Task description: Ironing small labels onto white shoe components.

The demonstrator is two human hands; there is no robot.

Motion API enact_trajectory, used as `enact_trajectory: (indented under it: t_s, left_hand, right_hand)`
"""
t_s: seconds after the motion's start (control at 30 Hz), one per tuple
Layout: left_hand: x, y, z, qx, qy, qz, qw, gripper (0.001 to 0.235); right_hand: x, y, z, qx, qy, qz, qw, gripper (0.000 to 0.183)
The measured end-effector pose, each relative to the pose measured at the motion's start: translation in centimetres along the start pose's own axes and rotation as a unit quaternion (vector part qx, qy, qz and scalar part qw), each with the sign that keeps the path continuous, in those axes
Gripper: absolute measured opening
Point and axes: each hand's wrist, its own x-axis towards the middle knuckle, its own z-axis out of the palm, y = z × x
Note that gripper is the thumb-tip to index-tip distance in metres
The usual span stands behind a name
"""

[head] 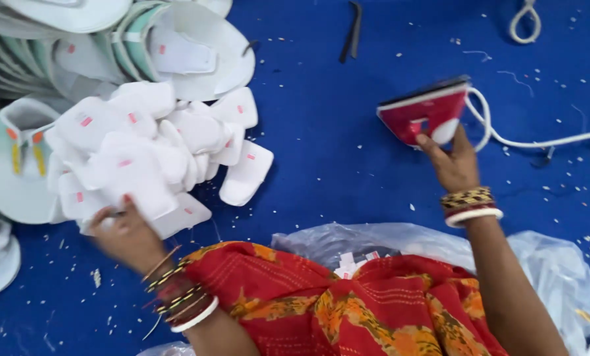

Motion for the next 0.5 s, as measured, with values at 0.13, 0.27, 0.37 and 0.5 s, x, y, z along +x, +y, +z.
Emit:
enact_trajectory:
  t_s: [0.13,0.27,0.37,0.5]
  left_hand:
    - [-0.6,3.1,0.5,-0.074,0.042,-0.021,0.996,0.043]
    - [-3.1,7.8,5.4,-0.389,-0.118,-0.351,0.843,0.029]
    - [-8.5,11.4,10.7,-0.543,-0.292,-0.494,0.613,0.029]
    - [-15.4,14.0,14.3,-0.591,-0.442,-0.515,0.435,0.042]
  right_hand:
    - [0.5,-0.4,0.6,-0.139,0.035,0.038,0.989,0.062]
    - [-2.4,-0.2,-1.8,-0.111,0.048,-0.013,0.993,0.066]
    - [-7.8,4.1,-9.3,-0.108,0.115,-0.004,0.988,0.064]
    - [-14.9,12.7,-19.4,-0.115,0.129,0.057,0.983,0.057]
